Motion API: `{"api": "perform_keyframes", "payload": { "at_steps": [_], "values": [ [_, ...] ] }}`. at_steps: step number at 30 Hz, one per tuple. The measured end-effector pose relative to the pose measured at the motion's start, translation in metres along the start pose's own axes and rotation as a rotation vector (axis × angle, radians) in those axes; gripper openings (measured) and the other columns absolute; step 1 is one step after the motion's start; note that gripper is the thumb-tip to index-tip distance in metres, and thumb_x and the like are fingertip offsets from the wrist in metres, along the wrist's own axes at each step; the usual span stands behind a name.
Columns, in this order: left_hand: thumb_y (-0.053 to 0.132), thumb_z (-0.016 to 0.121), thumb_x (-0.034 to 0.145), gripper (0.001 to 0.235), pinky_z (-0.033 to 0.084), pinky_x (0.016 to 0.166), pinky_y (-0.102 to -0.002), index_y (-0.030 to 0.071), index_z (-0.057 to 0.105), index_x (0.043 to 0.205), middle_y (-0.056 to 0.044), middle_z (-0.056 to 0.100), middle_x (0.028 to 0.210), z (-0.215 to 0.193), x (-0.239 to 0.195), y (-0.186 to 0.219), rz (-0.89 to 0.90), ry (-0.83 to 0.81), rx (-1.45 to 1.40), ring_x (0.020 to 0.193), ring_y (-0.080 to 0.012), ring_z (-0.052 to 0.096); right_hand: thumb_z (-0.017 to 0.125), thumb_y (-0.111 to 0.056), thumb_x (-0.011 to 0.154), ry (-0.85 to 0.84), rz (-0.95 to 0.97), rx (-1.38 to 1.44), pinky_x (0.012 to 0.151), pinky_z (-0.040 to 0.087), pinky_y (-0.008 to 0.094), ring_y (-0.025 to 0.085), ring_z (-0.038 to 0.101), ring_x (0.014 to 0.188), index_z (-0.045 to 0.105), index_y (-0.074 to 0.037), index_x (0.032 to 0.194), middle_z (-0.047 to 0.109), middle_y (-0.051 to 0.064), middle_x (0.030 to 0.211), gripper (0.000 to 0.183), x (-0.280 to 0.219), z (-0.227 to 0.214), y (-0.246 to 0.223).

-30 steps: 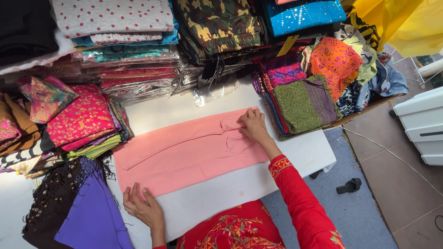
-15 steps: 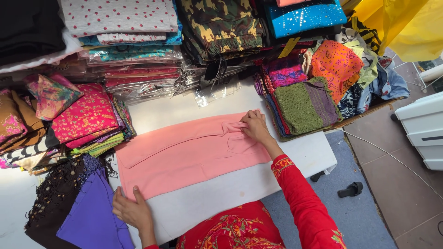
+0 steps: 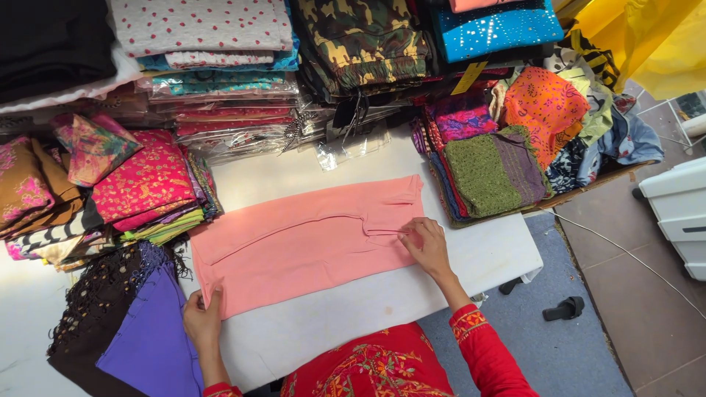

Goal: The person folds a pink t-shirt, a purple scarf, and a pink top on a white table. They smooth out each item, fold the sleeves and sides, and then place the folded clothes into a stack on the table.

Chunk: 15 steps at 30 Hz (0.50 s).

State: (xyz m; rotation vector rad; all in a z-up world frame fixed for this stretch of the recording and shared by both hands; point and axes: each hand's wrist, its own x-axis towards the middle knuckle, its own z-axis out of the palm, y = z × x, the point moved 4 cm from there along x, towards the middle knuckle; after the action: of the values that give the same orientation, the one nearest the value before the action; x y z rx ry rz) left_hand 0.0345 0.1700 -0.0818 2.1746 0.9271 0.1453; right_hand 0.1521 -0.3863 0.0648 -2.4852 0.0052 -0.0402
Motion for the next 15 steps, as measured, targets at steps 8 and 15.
{"api": "perform_keyframes", "payload": {
  "at_steps": [8,15],
  "values": [
    [0.042,0.08,0.088,0.045,0.049,0.072,-0.035,0.004,0.076,0.112,-0.01,0.07,0.09,-0.01,-0.011,0.015,-0.049,0.08,-0.08,0.078,-0.019,0.062,0.059,-0.04,0.101,-0.215,-0.613,-0.139,0.12,0.027,0.054,0.031,0.04,0.146,0.054,-0.013,0.145,0.047,0.009,0.155,0.052,0.022,0.133,-0.141],
    [0.043,0.079,0.09,0.051,0.048,0.069,-0.03,-0.002,0.075,0.114,-0.009,0.073,0.089,0.017,0.005,-0.007,-0.138,-0.037,-0.428,0.076,-0.0127,0.06,0.05,-0.058,0.098,-0.411,-0.564,-0.278,0.116,-0.001,0.071,0.033,0.017,0.153,0.035,-0.007,0.155,0.025,0.014,0.165,0.078,0.016,0.235,-0.253]
  ]
}}
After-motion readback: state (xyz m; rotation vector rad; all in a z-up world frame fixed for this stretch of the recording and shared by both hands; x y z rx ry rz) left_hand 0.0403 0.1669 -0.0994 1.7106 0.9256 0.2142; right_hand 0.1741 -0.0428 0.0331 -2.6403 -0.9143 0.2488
